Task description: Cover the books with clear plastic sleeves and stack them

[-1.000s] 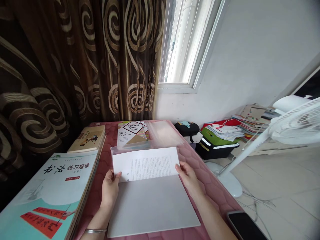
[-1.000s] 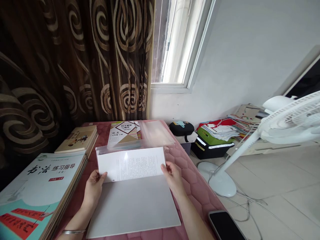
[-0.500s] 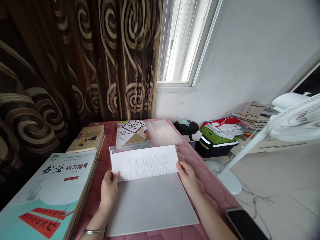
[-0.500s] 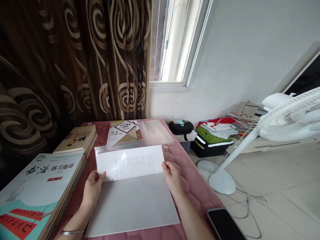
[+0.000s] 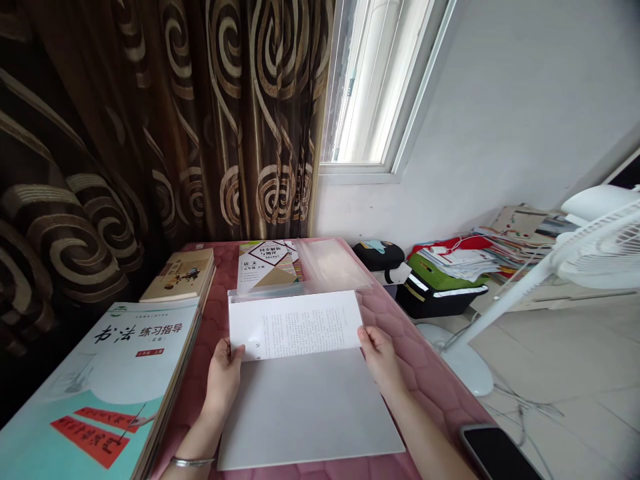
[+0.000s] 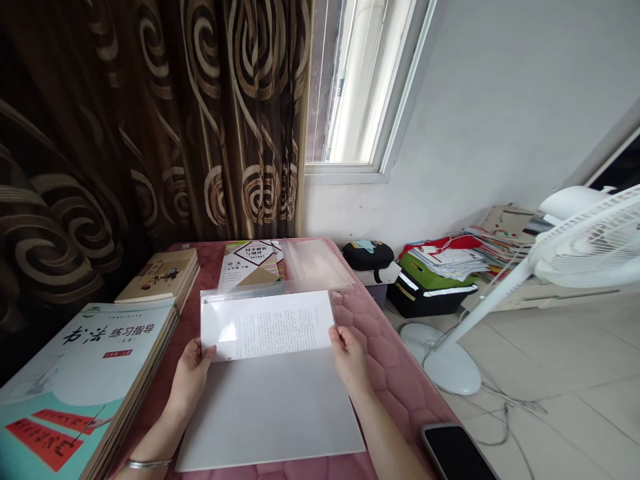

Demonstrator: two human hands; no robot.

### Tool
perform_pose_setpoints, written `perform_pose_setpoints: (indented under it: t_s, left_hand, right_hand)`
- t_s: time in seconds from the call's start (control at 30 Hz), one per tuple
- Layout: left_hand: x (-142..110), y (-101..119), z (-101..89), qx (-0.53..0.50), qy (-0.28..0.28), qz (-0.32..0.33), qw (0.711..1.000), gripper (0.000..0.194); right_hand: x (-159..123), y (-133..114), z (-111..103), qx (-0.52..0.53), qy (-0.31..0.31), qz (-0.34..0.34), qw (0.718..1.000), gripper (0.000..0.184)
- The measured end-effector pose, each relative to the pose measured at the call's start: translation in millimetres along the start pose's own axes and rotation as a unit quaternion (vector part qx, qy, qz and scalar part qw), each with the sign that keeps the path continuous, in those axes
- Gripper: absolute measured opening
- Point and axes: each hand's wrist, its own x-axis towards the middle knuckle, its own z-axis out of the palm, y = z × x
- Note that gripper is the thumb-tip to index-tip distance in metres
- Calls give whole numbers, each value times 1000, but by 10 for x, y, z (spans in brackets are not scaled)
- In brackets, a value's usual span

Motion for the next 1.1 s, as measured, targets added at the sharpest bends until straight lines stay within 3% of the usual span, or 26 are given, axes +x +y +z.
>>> perform_pose_setpoints:
  t_s: [0.23,0.47,0.63,0.83,1.1]
  left_hand:
    - [-19,45,8,28,10,3,1000,49]
    - [-20,-8,0,-12,-9,8,1000,47]
    - [-12,-12,-6,7,1,-7,1000,47]
    - [-13,-9,-8,27,4,3,1000,47]
    - [-9,-41,-20,12,-6,17,1000,43]
  right_hand:
    - [-20,94,-27,-10,-1,-7,1000,47]
    - [-27,76,7,-11,13,1,1000,53]
    - [-32,48,-25,20,-24,9,999,48]
    - [-12,132,-14,-36,7,-16,999,53]
    - [-15,122,-30,-22,-9,-13,1000,50]
